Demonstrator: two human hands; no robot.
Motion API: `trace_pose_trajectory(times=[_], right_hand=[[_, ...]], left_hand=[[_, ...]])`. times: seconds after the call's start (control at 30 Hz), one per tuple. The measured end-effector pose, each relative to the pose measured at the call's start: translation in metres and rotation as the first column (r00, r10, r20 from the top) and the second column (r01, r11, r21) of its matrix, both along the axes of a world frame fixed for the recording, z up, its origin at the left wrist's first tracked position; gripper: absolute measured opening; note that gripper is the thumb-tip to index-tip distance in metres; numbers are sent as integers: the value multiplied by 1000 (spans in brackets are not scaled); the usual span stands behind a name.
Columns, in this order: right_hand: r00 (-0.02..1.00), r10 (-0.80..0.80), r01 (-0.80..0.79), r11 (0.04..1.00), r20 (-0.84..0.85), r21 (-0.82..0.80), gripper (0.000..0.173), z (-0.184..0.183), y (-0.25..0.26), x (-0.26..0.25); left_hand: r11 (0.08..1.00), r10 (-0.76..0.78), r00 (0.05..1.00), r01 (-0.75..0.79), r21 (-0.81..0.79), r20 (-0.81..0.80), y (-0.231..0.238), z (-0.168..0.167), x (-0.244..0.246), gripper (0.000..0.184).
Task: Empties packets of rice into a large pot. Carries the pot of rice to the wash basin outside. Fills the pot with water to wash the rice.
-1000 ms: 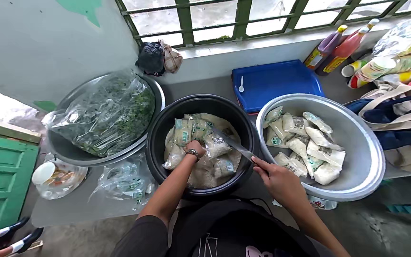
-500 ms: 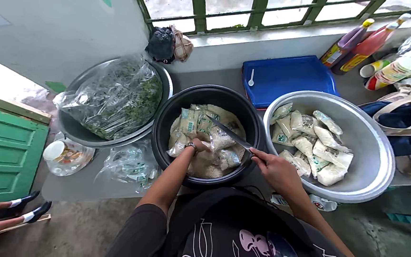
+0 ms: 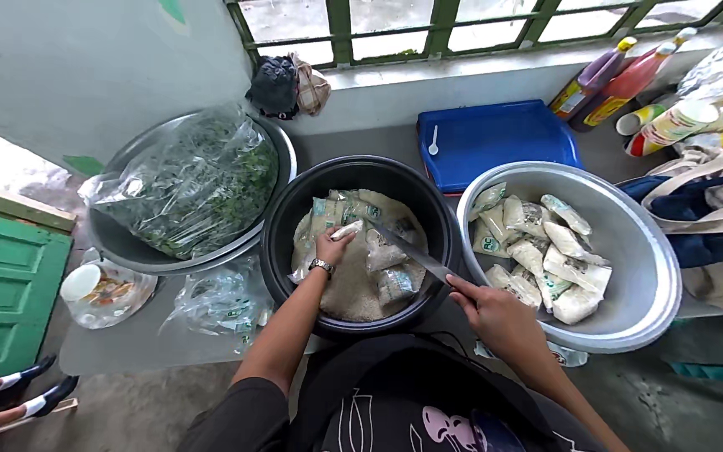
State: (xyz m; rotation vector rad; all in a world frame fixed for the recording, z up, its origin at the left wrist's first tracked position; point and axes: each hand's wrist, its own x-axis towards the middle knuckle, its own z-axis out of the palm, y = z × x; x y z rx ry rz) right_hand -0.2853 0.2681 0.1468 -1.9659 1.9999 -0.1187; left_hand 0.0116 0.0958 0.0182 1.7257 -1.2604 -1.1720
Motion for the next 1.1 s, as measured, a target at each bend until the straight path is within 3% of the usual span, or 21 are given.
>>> trace_pose_trajectory(times=[0.13,0.43,0.67,0.83,1.0,1.1], right_hand=[[998,51,-51,999,-29,-2,39,1,9,4],[995,91,-91,996,-39,14,39,7,4,18],[989,135,-136,991,-67,-3,40,12,1,24],[992,119,-114,988,-50,100,43,12,-30,44],[988,150,-143,976,-32,164,45,24,-43,56],[983,175,-168,979,-49,116,43,34,-33,43]], left_hand=[[992,-112,983,118,-34,147,0,17,1,45],[971,-96,902,178,-159,422,6,23,-5,44],[979,-100,890,169,-118,445,8,41,-8,45],[958,-128,858,236,-162,497,16,59,-19,45],[952,-102,862,230,-203,496,3,66,3,44],[924,-127,859,284,-256,496,0,61,13,38]])
